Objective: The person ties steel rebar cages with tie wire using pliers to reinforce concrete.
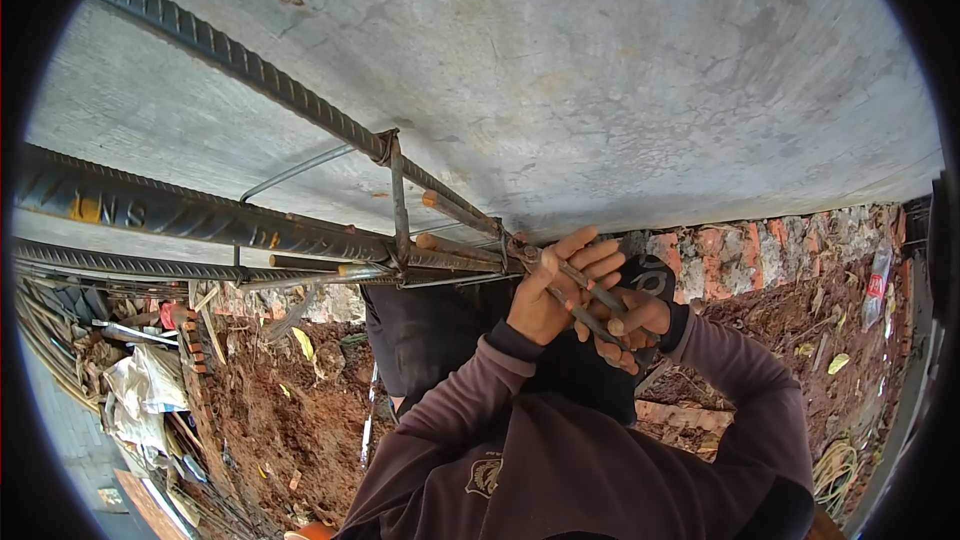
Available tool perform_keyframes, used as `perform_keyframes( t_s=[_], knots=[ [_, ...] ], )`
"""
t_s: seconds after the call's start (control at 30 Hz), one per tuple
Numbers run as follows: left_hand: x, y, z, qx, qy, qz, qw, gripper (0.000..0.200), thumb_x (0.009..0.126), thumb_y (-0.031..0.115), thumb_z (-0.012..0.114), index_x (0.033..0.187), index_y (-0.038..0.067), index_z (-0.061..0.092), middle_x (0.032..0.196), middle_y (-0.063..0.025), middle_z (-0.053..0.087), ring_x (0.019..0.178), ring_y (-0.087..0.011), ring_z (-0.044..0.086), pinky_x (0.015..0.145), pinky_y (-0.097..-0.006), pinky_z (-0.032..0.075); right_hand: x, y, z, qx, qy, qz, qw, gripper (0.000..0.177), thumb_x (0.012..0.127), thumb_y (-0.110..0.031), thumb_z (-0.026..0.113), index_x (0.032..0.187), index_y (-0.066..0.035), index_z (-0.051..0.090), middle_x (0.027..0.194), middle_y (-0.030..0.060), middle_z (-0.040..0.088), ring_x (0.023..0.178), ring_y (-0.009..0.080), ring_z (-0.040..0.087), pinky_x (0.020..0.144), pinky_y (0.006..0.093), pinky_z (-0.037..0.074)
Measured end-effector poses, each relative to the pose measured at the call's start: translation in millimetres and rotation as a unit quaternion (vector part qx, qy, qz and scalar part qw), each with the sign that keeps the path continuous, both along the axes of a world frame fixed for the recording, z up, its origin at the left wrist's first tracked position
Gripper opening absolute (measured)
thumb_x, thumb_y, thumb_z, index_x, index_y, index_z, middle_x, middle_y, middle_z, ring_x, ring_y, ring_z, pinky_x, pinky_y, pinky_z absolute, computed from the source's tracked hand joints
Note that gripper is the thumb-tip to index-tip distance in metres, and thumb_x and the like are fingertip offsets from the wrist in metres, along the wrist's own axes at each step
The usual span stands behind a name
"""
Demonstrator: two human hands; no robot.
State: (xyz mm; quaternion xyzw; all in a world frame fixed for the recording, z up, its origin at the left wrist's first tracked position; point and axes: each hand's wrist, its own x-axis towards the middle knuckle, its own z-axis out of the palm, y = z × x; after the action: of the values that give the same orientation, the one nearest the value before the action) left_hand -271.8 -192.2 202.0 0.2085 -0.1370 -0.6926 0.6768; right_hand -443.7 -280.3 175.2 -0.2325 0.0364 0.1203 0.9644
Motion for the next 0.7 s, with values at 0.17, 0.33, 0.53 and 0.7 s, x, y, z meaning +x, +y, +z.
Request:
perform_keyframes(
  t_s=[0.17,0.33,0.53,0.7],
  knots=[
    [-18.3,-2.7,-30.5,0.056,0.066,0.110,0.990,0.036,0.101,0.043,0.055,0.093,0.009,0.057,0.065,-0.0001,0.049,0.064,-0.0162,0.054,0.077,-0.0400,0.051,-1.0,-0.1,4.5,-0.029,0.006,-0.023,0.999,0.045,0.085,-0.023,0.074,0.109,0.009,0.054,0.076,0.0166,0.065,0.055,0.0223,0.066,0.048,0.0325,0.058],
    [-26.9,-7.5,-9.7,0.091,-0.007,0.176,0.980,0.034,0.100,0.041,0.057,0.087,0.010,0.056,0.061,0.0022,0.041,0.057,-0.0127,0.046,0.068,-0.0369,0.049,-3.4,2.9,3.5,-0.115,0.021,-0.066,0.991,0.043,0.083,-0.023,0.076,0.103,0.009,0.057,0.074,0.0173,0.065,0.055,0.0228,0.067,0.049,0.0318,0.058],
    [-21.2,-6.7,-15.1,0.090,0.046,0.136,0.986,0.033,0.100,0.038,0.058,0.085,0.009,0.058,0.058,0.0020,0.041,0.055,-0.0129,0.045,0.066,-0.0359,0.048,-6.2,8.0,18.1,-0.527,0.047,-0.097,0.843,0.049,0.084,-0.027,0.076,0.111,0.007,0.054,0.074,0.0188,0.064,0.058,0.0287,0.067,0.053,0.0342,0.054],
    [-23.3,-13.6,-14.3,0.105,0.031,0.147,0.983,0.033,0.100,0.038,0.059,0.085,0.008,0.058,0.058,0.0007,0.042,0.055,-0.0139,0.045,0.066,-0.0366,0.048,-3.3,59.8,63.2,-0.873,0.134,-0.272,0.382,0.059,0.080,-0.019,0.076,0.125,0.006,0.046,0.087,0.0184,0.060,0.068,0.0362,0.066,0.058,0.0447,0.052]
  ],
)
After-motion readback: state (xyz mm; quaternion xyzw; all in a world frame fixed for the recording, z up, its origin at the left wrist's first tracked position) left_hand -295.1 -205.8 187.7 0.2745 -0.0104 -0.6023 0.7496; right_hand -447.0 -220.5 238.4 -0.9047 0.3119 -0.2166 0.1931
